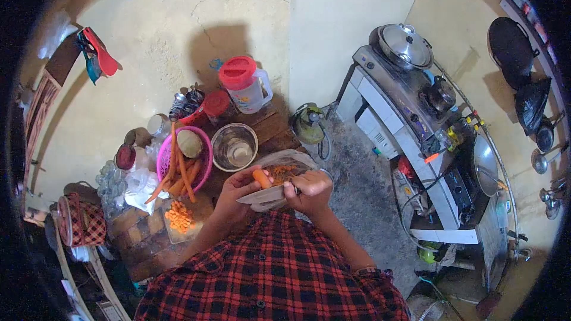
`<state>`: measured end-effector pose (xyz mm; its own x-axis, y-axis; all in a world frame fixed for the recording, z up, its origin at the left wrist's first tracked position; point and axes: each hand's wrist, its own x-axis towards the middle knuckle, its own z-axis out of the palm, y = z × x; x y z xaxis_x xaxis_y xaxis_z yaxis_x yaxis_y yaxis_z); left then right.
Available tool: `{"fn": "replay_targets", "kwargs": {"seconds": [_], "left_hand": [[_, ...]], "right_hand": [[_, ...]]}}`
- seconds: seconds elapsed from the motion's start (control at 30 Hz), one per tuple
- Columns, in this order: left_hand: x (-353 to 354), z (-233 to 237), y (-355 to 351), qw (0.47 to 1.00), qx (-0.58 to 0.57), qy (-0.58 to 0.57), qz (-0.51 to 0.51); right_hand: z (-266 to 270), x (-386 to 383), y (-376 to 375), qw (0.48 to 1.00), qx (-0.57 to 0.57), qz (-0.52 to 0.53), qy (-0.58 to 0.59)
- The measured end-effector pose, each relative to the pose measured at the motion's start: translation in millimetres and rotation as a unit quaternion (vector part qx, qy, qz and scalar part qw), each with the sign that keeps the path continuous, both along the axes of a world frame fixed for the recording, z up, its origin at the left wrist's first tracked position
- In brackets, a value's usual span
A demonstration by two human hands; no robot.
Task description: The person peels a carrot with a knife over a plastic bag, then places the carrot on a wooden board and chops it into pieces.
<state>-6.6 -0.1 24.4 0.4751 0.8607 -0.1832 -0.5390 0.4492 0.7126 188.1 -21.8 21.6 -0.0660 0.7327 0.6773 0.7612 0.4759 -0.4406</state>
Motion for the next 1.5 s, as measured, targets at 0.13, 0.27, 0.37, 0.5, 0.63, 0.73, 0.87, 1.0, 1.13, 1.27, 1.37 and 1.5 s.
{"fn": "replay_targets", "kwargs": {"seconds": [0.13,0.27,0.37,0.5,0.63,0.73,0.87,1.0,1.13,1.27,1.37,1.5], "left_hand": [[2.5,5.8,-2.6,1.000,0.000,-0.001,-0.005],[2.2,5.2,-2.2,1.000,0.017,0.017,0.000],[4.6,9.1,-4.9,0.999,0.023,0.033,-0.009],[1.4,10.8,-5.7,0.999,0.034,0.022,-0.011],[0.1,9.5,-7.1,0.999,0.002,0.028,-0.026],[0.6,5.6,-7.5,0.999,0.004,0.027,-0.040],[1.2,0.6,-5.2,0.998,0.003,0.035,-0.060],[3.1,5.0,-7.2,0.997,-0.018,0.032,-0.066],[3.0,2.6,-6.1,0.998,-0.015,0.005,-0.068],[7.8,7.5,-7.8,0.997,-0.021,0.019,-0.073],[6.7,10.2,-8.8,0.998,-0.032,0.030,-0.051],[11.9,-9.3,-16.5,0.994,-0.043,0.077,-0.060]], "right_hand": [[0.6,-0.1,-0.3,1.000,0.016,0.001,-0.002],[-1.0,-0.1,1.7,0.999,0.048,0.006,0.016],[7.9,-1.8,-0.8,0.999,0.042,0.015,-0.005],[5.3,0.9,0.0,0.998,0.057,0.016,0.019],[2.3,2.1,-0.9,0.998,0.059,0.013,0.003],[4.8,3.8,-2.8,0.998,0.058,0.031,0.007],[-6.5,7.3,-0.6,0.997,0.062,0.030,0.037],[0.4,4.7,-1.6,0.996,0.076,0.043,0.036],[-2.4,8.3,0.0,0.996,0.067,0.042,0.048],[-5.9,4.0,-0.5,0.993,0.065,0.080,0.066],[-5.8,10.2,1.8,0.993,0.058,0.077,0.062],[-5.0,14.4,3.4,0.991,0.050,0.040,0.121]]}}
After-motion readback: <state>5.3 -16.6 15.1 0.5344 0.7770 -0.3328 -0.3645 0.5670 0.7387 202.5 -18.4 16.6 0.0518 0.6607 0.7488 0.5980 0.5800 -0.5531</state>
